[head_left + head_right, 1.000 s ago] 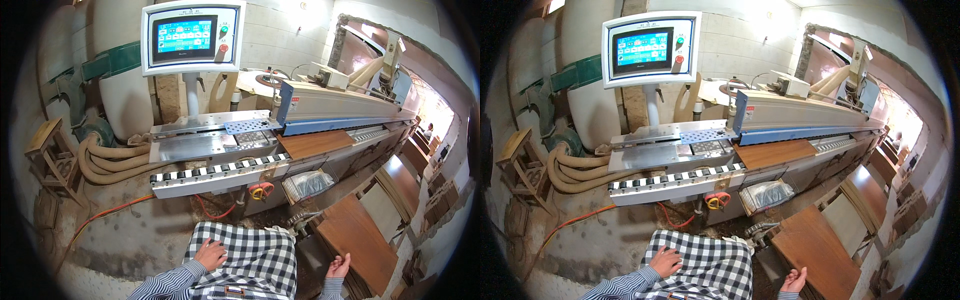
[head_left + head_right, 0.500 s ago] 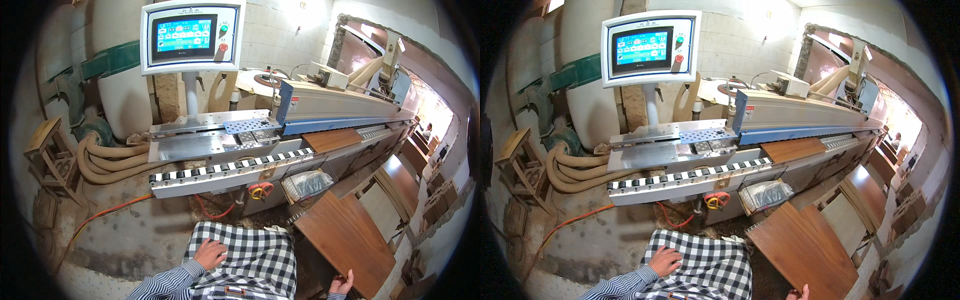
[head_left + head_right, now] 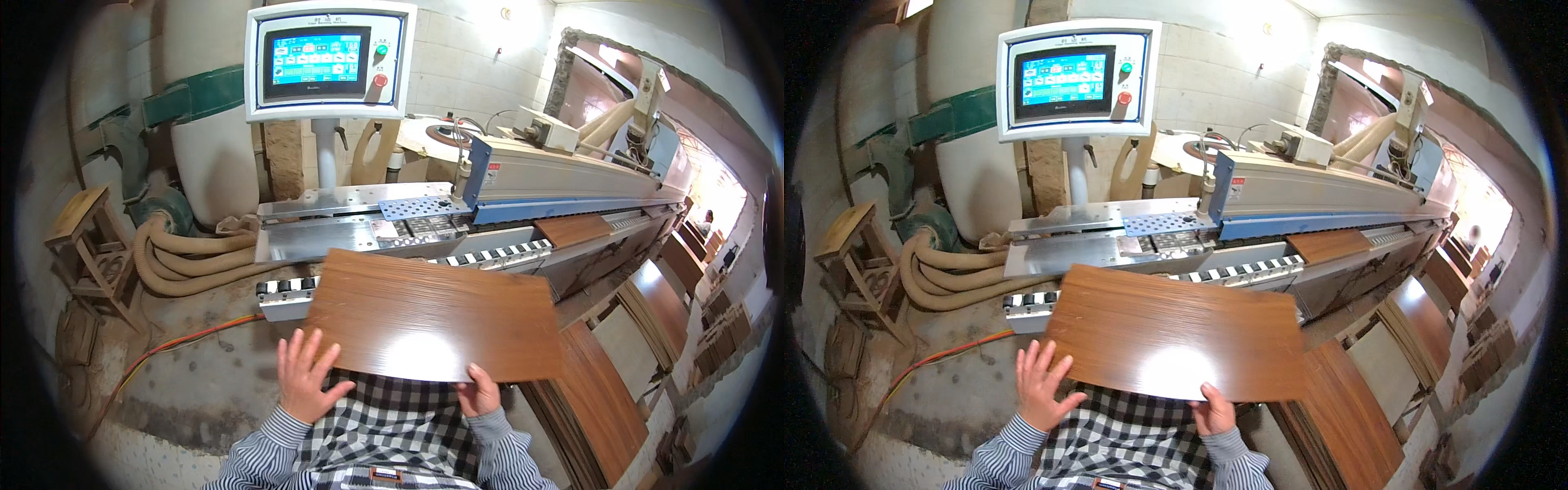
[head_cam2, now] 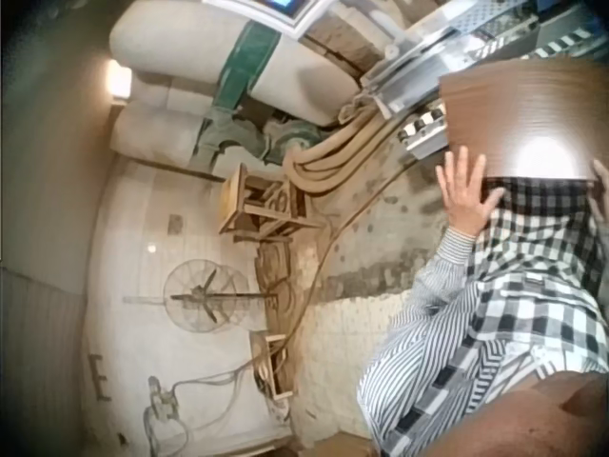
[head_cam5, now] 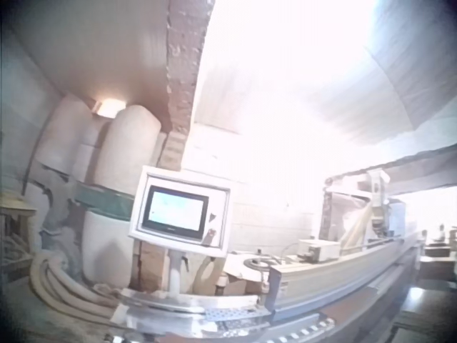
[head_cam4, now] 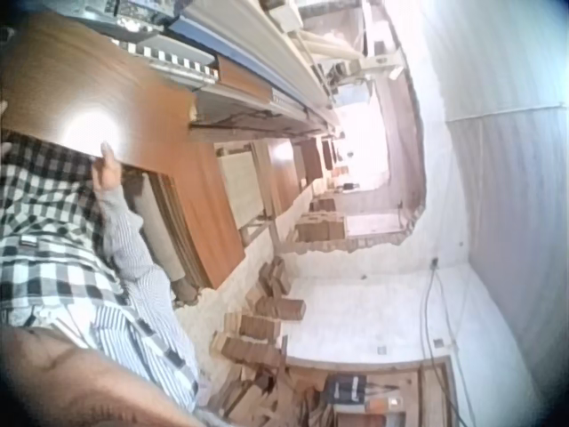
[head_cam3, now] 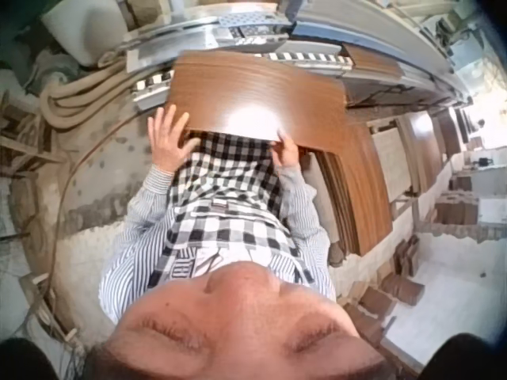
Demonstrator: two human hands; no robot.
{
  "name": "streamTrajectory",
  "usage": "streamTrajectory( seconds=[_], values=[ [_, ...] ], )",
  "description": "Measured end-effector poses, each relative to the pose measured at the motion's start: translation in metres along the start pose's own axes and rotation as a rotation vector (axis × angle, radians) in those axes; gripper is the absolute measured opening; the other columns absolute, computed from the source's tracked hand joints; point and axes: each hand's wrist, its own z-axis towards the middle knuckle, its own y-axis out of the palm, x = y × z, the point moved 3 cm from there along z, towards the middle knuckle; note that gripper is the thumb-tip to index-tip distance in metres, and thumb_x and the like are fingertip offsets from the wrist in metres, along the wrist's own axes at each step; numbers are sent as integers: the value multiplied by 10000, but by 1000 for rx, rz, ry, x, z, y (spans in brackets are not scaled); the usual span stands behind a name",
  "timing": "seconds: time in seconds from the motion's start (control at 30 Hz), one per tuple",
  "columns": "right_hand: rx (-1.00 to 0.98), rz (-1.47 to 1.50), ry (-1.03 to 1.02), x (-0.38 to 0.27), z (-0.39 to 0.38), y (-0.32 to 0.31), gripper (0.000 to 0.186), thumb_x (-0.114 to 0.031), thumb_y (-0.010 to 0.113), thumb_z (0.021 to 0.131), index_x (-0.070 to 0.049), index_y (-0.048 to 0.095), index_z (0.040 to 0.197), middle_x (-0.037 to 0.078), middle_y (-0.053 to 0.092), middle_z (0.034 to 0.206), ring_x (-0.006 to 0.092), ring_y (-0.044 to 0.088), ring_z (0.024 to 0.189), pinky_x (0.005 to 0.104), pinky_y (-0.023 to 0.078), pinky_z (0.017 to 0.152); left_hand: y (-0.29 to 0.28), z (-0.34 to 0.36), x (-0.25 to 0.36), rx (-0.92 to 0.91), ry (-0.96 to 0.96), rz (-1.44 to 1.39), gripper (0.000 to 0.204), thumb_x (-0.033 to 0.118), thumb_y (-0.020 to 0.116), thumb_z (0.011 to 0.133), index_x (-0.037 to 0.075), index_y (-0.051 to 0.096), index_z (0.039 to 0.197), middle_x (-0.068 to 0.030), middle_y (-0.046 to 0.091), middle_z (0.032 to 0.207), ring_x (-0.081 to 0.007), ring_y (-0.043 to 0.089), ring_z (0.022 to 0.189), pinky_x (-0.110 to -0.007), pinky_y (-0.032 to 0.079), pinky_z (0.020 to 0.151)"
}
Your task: The person operates a CNC woodworking machine, placing wooden panels onto the conveyor, guiding them through the machine, and stacking the processed panels. The person repeats this process multiple times.
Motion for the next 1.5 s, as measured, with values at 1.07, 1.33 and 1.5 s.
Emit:
streamTrajectory(
  seconds=[1.07,1.33,1.5],
  values=[
    [-140,-1783,-532,38,-76,-87,194,-86,592,821,-36,667,993,113,677,984,295,607,896,401,472,823,9,63,-151,82,-386,82,578,396,699,799,62,570,1252,-166,459,1402,-361,334,1348,-478,229,1120],
    [-131,-1730,-555,39,-76,-91,200,-66,592,805,-42,675,986,109,680,967,292,608,880,403,475,805,0,43,-178,75,-473,-8,532,324,681,825,70,553,1275,-132,471,1401,-340,313,1365,-470,211,1130],
    [-134,-1723,-553,38,-75,-92,208,-57,591,791,-46,678,980,108,683,962,293,613,890,401,477,809,2,39,-184,115,-474,-75,513,297,692,818,62,565,1256,-120,506,1371,-330,329,1359,-464,219,1128]
  ],
)
